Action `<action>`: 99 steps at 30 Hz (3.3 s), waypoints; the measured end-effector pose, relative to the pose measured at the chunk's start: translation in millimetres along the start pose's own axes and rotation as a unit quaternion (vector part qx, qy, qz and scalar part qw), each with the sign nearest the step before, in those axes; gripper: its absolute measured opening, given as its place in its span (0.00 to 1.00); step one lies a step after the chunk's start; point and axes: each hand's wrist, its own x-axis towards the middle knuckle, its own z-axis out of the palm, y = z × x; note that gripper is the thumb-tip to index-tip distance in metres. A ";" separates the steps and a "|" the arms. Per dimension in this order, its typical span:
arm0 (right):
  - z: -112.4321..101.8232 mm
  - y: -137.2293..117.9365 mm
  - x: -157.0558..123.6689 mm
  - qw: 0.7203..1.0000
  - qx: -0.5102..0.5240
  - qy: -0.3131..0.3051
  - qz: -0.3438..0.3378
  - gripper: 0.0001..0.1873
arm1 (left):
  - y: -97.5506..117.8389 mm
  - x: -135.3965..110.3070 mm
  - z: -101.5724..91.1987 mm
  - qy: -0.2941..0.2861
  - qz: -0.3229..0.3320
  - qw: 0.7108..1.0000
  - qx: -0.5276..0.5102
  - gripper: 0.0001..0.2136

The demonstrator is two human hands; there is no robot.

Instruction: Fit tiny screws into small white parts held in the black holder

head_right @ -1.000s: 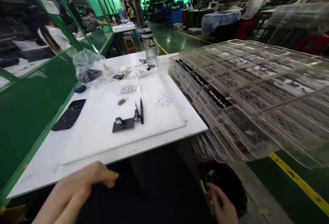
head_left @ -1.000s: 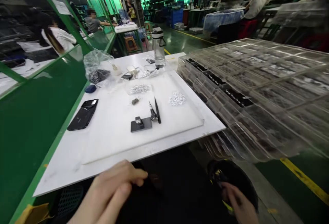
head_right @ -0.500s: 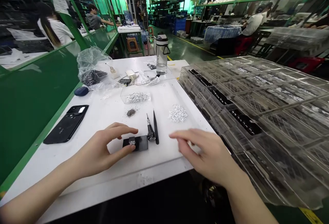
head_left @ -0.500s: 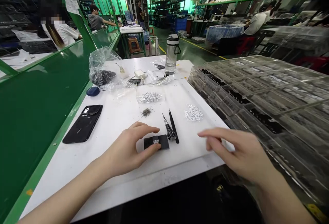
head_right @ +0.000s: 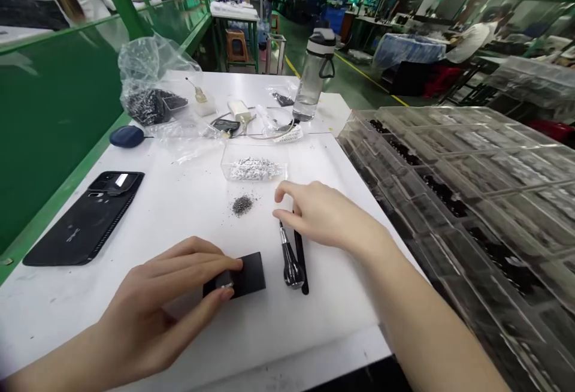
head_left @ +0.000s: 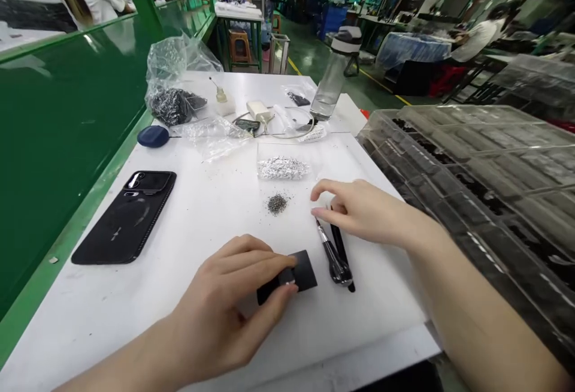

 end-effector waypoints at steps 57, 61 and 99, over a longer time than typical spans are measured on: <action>45.7 0.2 22.2 0.921 0.337 0.173 -0.085 0.04 | 1.3 5.2 -7.9 -0.083 -0.112 0.990 -0.030 0.24; 44.5 2.6 24.7 0.921 0.349 0.159 -0.075 0.04 | -1.1 3.1 -9.3 -0.094 -0.101 0.990 -0.013 0.25; 43.4 11.9 21.6 0.929 0.347 0.116 -0.064 0.05 | 6.1 4.4 -6.5 -0.011 -0.139 0.990 -0.014 0.19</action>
